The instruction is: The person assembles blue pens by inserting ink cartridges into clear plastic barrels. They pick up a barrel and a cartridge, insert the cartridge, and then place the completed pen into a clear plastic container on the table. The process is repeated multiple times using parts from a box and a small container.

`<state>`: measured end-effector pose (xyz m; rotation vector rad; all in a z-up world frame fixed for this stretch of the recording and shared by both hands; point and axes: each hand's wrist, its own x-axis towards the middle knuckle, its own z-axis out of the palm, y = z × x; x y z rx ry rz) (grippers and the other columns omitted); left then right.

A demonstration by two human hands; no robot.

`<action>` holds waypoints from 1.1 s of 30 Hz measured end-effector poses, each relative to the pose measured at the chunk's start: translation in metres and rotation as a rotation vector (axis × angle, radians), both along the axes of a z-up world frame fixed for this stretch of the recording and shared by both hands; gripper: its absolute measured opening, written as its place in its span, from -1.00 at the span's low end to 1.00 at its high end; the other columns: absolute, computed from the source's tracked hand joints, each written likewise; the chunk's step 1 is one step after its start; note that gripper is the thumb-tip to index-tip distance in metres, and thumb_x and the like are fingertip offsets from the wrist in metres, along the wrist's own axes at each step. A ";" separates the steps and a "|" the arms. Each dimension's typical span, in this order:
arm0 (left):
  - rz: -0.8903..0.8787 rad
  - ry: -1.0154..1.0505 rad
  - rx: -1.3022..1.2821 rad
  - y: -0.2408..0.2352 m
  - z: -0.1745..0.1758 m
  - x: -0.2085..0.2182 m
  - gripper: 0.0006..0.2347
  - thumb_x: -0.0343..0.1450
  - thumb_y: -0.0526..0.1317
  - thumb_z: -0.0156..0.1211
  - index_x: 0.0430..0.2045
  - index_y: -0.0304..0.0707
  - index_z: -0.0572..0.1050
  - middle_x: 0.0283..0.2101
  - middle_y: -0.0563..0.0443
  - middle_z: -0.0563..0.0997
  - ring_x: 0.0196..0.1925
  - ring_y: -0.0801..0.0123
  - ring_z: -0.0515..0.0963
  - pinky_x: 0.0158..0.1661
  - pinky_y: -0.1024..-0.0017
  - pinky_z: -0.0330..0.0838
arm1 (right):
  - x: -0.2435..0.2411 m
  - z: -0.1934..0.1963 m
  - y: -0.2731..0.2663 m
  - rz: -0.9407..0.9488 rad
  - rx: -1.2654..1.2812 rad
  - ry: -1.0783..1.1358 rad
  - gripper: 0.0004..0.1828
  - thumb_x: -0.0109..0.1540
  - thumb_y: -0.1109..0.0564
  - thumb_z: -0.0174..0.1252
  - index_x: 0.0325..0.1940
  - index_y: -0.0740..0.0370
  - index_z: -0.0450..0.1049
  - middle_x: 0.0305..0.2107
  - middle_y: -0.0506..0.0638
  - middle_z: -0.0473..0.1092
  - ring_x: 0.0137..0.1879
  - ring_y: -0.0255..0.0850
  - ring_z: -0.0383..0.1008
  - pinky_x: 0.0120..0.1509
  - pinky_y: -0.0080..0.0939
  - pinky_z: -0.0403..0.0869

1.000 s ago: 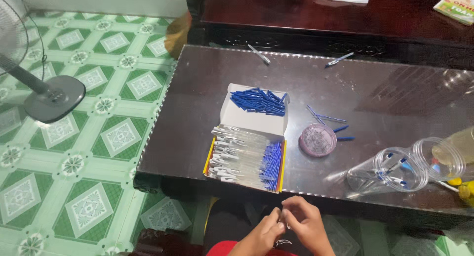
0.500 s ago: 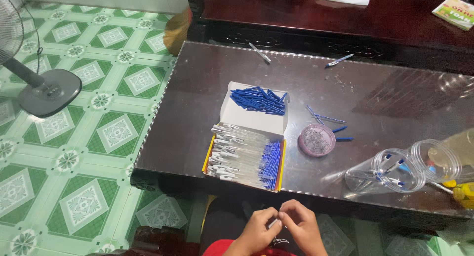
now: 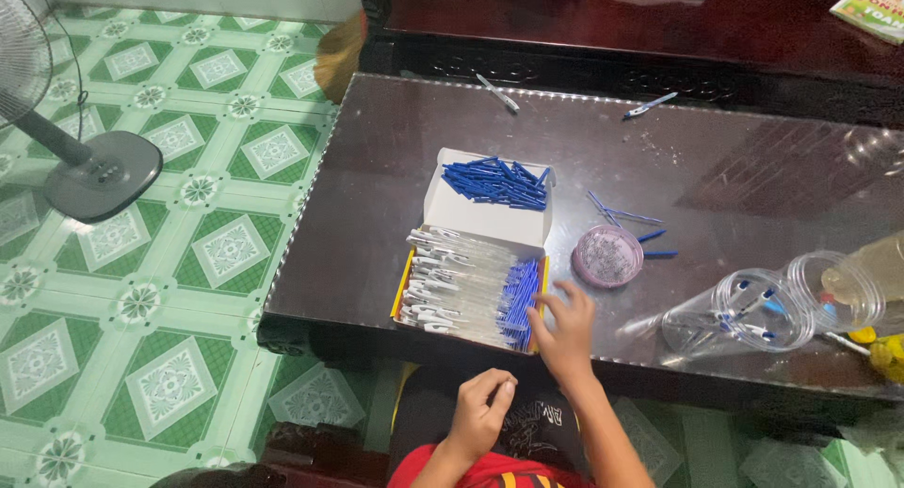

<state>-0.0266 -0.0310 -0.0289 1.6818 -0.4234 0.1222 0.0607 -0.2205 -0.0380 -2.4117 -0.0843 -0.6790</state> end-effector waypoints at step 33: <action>0.135 0.076 0.003 0.011 -0.006 0.003 -0.83 0.48 -0.22 0.05 -0.40 -0.23 0.60 -0.39 0.06 0.68 -0.36 0.38 0.62 -0.28 0.41 0.43 | 0.021 -0.015 0.030 -0.338 -0.230 0.090 -0.83 0.12 -0.04 0.21 -0.35 -0.15 0.72 0.18 -0.05 0.36 0.18 0.22 0.23 0.25 0.40 0.25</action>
